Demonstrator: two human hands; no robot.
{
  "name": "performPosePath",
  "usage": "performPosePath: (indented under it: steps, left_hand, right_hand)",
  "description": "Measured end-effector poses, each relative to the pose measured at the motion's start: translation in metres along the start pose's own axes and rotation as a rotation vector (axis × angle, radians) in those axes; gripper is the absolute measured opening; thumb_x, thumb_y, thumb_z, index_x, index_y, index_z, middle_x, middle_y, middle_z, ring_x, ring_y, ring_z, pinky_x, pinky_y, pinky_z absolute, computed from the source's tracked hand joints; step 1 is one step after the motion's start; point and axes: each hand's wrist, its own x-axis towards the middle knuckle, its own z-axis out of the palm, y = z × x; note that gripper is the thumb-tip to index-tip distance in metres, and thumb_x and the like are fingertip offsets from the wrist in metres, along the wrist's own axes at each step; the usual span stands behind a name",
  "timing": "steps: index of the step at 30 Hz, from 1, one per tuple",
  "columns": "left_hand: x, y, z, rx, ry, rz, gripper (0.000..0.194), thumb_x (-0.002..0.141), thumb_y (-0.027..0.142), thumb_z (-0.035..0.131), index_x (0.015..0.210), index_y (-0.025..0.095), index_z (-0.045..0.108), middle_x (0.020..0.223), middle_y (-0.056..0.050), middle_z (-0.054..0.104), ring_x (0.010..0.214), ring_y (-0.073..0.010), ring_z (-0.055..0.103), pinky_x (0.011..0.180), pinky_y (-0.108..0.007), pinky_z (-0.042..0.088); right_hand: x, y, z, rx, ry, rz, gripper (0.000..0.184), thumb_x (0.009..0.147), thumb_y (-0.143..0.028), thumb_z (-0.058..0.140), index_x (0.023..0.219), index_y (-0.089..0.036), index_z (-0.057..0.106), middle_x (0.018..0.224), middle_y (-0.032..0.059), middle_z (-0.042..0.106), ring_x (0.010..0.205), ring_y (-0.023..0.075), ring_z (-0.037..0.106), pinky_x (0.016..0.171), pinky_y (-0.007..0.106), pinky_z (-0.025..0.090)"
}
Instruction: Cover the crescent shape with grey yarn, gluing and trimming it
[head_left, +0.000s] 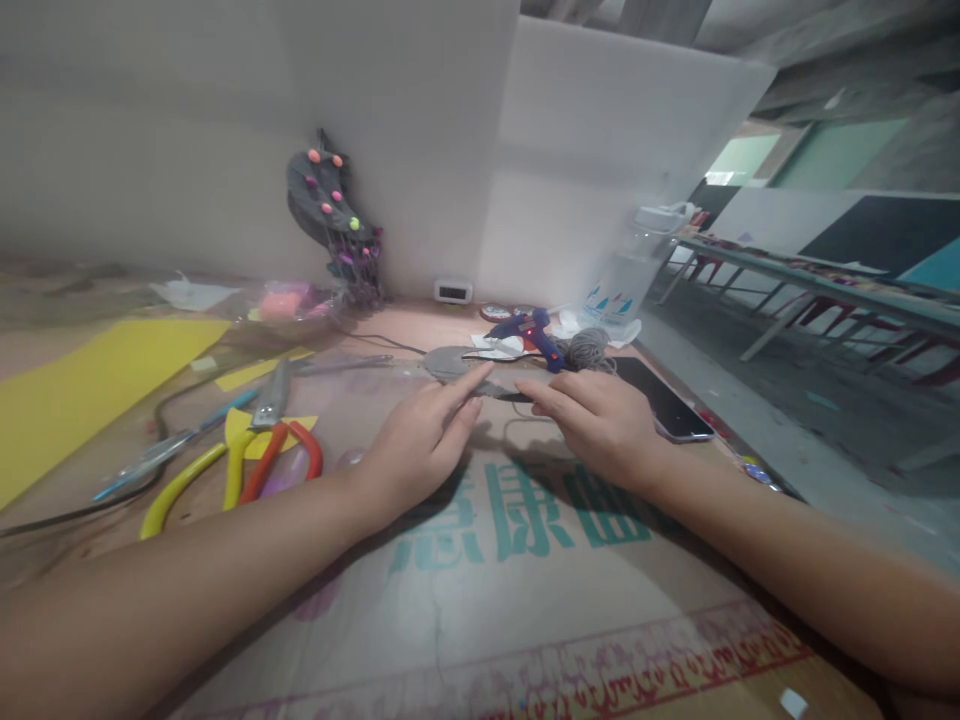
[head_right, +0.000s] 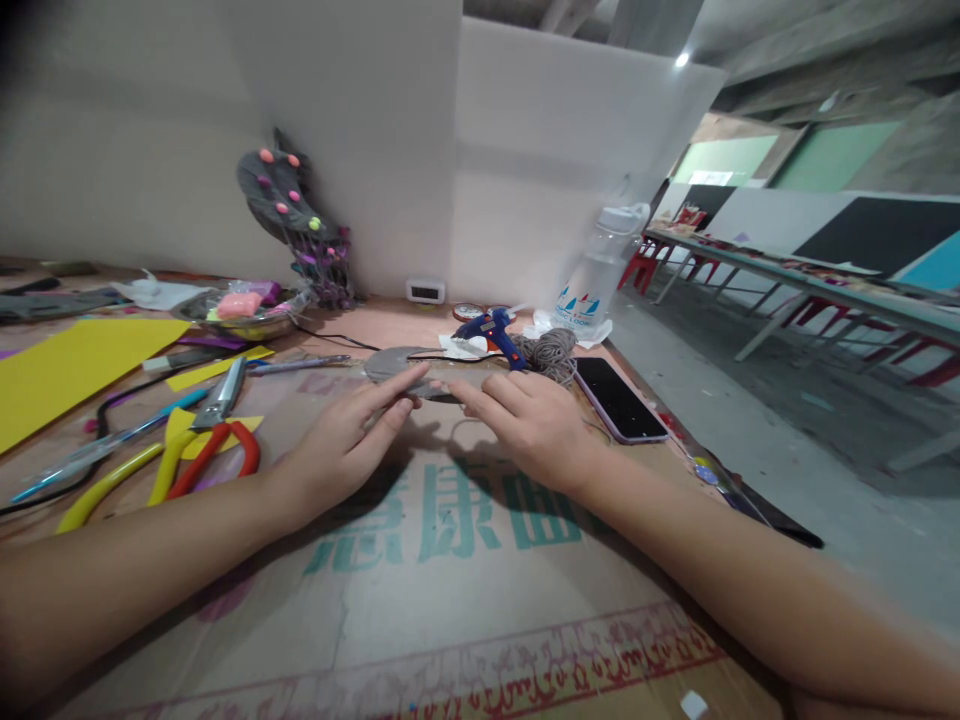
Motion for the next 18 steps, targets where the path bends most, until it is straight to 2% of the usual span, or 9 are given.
performPosePath:
  steps: [6,9,12,14,16,18]
  left_hand:
    - [0.0,0.003,-0.002,-0.025,-0.008,-0.021,0.047,0.099,0.031,0.038,0.144,0.02,0.047,0.109,-0.01,0.072,0.097,-0.0242,0.065,0.087,-0.04,0.05]
    - [0.001,0.006,-0.004,-0.113,0.009,-0.047,0.042,0.099,0.033,0.037,0.135,0.02,0.056,0.114,-0.009,0.071,0.1,-0.023,0.065,0.091,-0.039,0.049]
    - [0.004,0.009,-0.006,-0.245,0.044,-0.085,0.033,0.099,0.034,0.041,0.109,0.019,0.069,0.112,-0.005,0.072,0.104,-0.0204,0.065,0.095,-0.035,0.048]
    - [0.006,0.009,-0.006,-0.319,0.049,-0.115,0.028,0.097,0.033,0.045,0.1,0.019,0.069,0.106,-0.005,0.073,0.103,-0.0196,0.065,0.095,-0.034,0.049]
    - [0.006,0.007,-0.004,-0.431,0.029,-0.155,0.025,0.096,0.032,0.048,0.108,0.019,0.065,0.106,-0.006,0.073,0.1,-0.0197,0.066,0.088,-0.033,0.053]
    - [0.006,0.005,-0.001,-0.543,-0.004,-0.191,0.034,0.096,0.033,0.048,0.126,0.02,0.055,0.103,-0.006,0.072,0.092,-0.0189,0.067,0.078,-0.031,0.055]
  right_hand:
    - [0.001,-0.001,0.0,0.005,0.043,-0.043,0.039,0.098,-0.024,0.05,0.136,-0.022,0.051,0.082,0.0033,0.063,0.071,0.0166,0.054,0.065,0.029,0.041]
    - [0.005,-0.007,-0.004,0.121,0.077,0.01,0.032,0.098,-0.019,0.047,0.129,-0.019,0.054,0.08,0.0036,0.061,0.071,0.0168,0.054,0.064,0.028,0.042]
    - [0.008,-0.015,-0.007,0.338,0.081,0.197,0.028,0.099,-0.022,0.044,0.123,-0.016,0.057,0.084,0.0053,0.06,0.073,0.0167,0.055,0.065,0.028,0.044]
    - [0.01,-0.02,-0.007,0.478,0.084,0.354,0.028,0.099,-0.027,0.045,0.12,-0.016,0.058,0.088,0.006,0.061,0.076,0.017,0.057,0.068,0.029,0.045]
    - [0.013,-0.023,-0.004,0.604,0.072,0.528,0.026,0.097,-0.032,0.048,0.112,-0.016,0.061,0.088,0.0055,0.064,0.075,0.017,0.058,0.067,0.029,0.045]
    - [0.016,-0.025,-0.002,0.715,0.03,0.72,0.025,0.092,-0.038,0.054,0.098,-0.016,0.064,0.082,0.0036,0.065,0.069,0.0163,0.057,0.063,0.028,0.043]
